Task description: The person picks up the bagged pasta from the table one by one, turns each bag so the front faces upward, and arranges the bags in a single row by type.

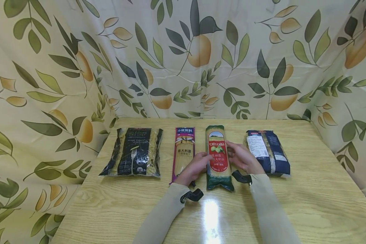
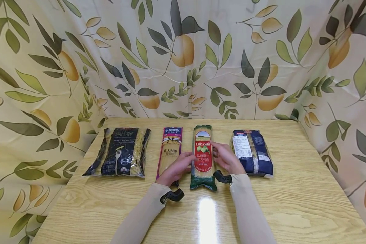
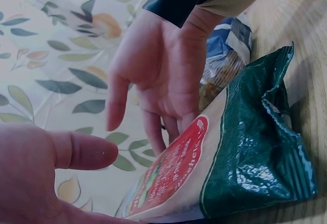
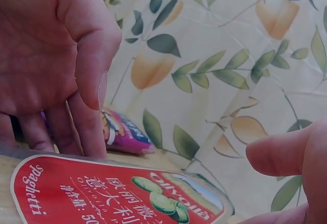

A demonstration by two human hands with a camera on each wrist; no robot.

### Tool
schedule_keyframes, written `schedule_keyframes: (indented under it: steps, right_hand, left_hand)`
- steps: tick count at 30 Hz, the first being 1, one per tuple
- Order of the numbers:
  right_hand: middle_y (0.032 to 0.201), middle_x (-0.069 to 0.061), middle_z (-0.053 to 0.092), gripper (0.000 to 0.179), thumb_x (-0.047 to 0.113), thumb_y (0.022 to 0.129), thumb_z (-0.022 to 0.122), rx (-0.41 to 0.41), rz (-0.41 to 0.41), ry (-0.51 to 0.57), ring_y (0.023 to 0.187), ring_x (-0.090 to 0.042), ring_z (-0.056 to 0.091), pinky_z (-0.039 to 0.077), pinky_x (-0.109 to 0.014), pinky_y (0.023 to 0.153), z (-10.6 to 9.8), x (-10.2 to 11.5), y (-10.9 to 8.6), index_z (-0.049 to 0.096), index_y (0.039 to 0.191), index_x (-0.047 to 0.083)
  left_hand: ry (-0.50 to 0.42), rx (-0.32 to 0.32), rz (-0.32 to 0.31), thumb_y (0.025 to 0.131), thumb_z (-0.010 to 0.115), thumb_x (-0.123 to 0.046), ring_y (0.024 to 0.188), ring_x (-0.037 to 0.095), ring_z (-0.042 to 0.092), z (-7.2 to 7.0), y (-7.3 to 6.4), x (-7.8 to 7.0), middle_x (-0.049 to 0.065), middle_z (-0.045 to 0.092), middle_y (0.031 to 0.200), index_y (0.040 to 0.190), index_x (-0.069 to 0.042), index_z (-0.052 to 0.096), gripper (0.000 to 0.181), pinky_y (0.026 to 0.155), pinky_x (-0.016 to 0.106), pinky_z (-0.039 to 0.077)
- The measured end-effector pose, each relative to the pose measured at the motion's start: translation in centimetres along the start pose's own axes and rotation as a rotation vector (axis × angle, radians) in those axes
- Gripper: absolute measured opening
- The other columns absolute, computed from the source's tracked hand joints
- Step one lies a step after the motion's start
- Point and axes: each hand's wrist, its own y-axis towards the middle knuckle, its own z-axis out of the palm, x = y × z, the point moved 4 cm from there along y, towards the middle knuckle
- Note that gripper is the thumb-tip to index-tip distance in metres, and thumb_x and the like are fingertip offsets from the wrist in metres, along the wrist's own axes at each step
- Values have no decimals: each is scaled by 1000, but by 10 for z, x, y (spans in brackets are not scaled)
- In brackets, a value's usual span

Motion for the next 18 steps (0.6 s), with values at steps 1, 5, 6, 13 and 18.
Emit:
schedule_keyframes:
  steps: [1, 5, 6, 13, 18]
  right_hand:
    - [122, 3, 61, 64, 38, 112, 40, 0, 0, -4, 113, -10, 57, 52, -26, 95, 0, 0, 0, 29, 158, -5]
    - [125, 2, 59, 65, 38, 113, 38, 3, -2, -4, 115, -11, 56, 51, -26, 97, 1, 1, -1, 27, 159, -6]
    - [126, 1, 59, 65, 38, 113, 38, 3, -2, -4, 116, -11, 55, 51, -26, 98, 1, 1, -1, 26, 159, -6]
    - [134, -3, 55, 66, 39, 113, 35, -9, 4, 2, 122, -13, 53, 50, -26, 100, 2, 3, -2, 24, 160, -5]
    - [138, -8, 51, 68, 40, 112, 37, -16, 0, 18, 125, -16, 53, 50, -28, 102, 3, 4, -2, 22, 161, -5]
  left_hand:
    - [1, 4, -2, 100, 54, -19, 107, 20, 67, 0, 0, 0, 16, 68, 126, 140, 6, 54, 47, 98, 37, 58]
    - [-4, 14, -9, 99, 55, -18, 112, 24, 66, 0, 0, 0, 17, 67, 129, 140, 6, 53, 47, 103, 42, 56]
    - [-1, 18, -13, 100, 55, -18, 114, 24, 66, 0, 0, -1, 17, 66, 130, 141, 5, 53, 48, 105, 43, 55]
    - [63, 60, -14, 104, 51, -22, 126, 27, 63, -2, -4, -5, 16, 64, 137, 146, 3, 51, 48, 113, 48, 50]
    - [111, 56, 3, 105, 51, -24, 129, 29, 61, -5, -7, -8, 15, 63, 137, 145, 2, 53, 47, 115, 49, 48]
